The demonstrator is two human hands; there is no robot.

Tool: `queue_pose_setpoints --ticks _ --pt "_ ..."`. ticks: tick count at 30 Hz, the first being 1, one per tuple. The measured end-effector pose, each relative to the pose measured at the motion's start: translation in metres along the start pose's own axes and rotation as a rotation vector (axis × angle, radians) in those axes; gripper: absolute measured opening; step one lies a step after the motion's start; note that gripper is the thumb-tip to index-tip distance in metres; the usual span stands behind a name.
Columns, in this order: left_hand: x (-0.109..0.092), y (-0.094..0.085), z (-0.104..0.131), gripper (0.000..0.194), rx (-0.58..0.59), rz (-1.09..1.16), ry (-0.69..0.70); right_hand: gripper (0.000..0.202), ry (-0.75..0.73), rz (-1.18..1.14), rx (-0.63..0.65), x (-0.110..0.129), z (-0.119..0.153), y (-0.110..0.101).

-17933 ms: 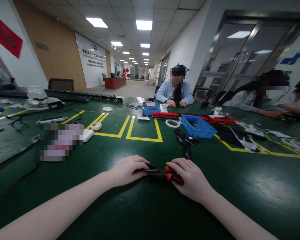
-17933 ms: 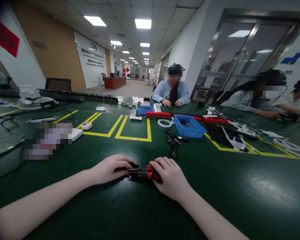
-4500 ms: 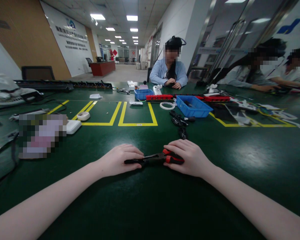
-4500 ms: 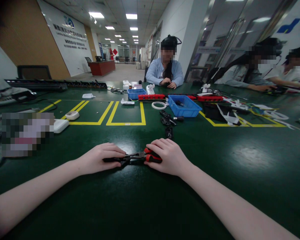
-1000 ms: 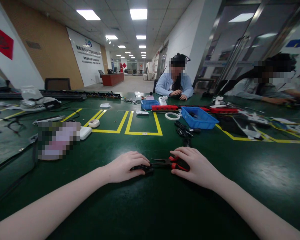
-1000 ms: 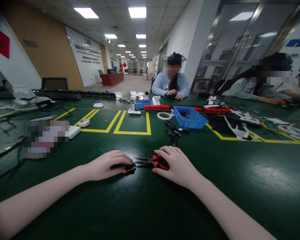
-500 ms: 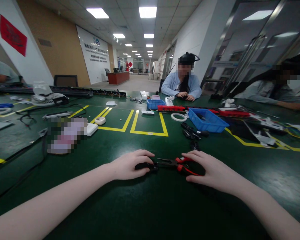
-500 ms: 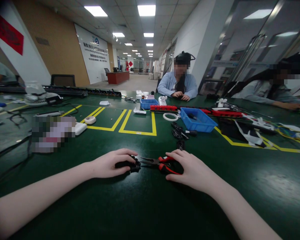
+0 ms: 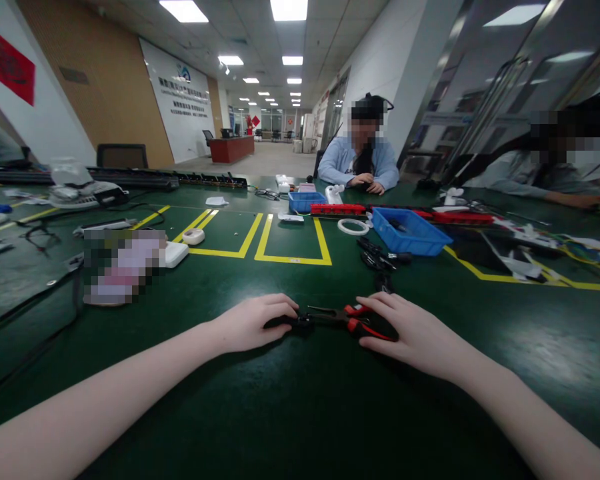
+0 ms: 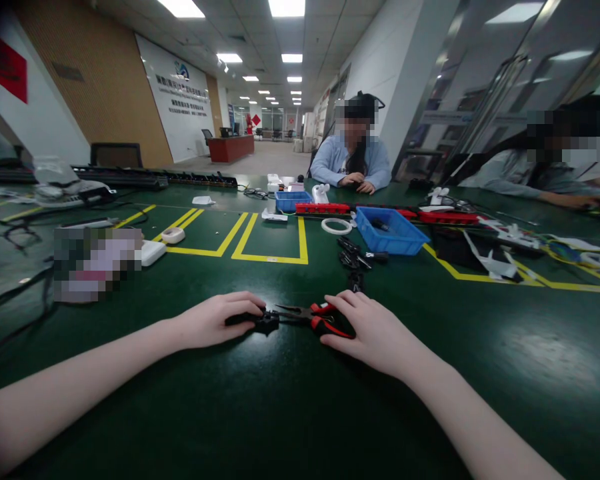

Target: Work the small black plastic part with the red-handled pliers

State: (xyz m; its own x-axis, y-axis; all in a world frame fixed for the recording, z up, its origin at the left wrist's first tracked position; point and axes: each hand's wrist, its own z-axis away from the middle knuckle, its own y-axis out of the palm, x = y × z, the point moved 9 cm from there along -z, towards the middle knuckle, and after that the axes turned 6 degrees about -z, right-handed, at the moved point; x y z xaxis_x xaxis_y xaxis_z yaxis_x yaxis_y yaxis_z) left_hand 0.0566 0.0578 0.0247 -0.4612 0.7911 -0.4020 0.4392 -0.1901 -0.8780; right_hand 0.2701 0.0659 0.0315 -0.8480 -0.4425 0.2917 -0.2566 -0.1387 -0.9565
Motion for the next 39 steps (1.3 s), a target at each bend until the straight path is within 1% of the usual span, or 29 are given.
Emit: queue_pose_setpoints --ticks 5,9,15,20,27,31,34,39 --pt "-0.003 0.001 -0.001 0.031 0.023 -0.084 0.021 0.067 -0.044 0.021 -0.040 0.003 -0.001 -0.002" --pt "-0.005 0.001 -0.001 0.030 0.028 -0.125 0.054 0.061 -0.111 0.062 -0.076 0.008 -0.002 -0.003" --pt "-0.004 0.001 0.000 0.030 0.043 -0.131 0.048 0.056 -0.177 0.137 -0.133 0.019 -0.003 -0.001" --pt "-0.008 -0.004 0.000 0.028 -0.002 -0.157 0.074 0.054 -0.192 0.155 -0.171 0.023 -0.004 0.002" --pt "-0.004 -0.002 0.000 0.029 0.004 -0.192 0.092 0.052 -0.188 0.118 -0.221 0.019 -0.003 0.005" --pt "-0.002 -0.003 0.000 0.028 0.003 -0.164 0.069 0.050 -0.166 0.047 -0.251 0.017 -0.001 0.004" --pt "0.001 -0.003 0.000 0.028 0.018 -0.142 0.023 0.051 -0.130 -0.015 -0.259 0.009 -0.002 0.004" --pt "0.002 -0.004 -0.001 0.029 0.014 -0.087 0.000 0.057 -0.073 -0.071 -0.211 -0.008 -0.003 0.008"
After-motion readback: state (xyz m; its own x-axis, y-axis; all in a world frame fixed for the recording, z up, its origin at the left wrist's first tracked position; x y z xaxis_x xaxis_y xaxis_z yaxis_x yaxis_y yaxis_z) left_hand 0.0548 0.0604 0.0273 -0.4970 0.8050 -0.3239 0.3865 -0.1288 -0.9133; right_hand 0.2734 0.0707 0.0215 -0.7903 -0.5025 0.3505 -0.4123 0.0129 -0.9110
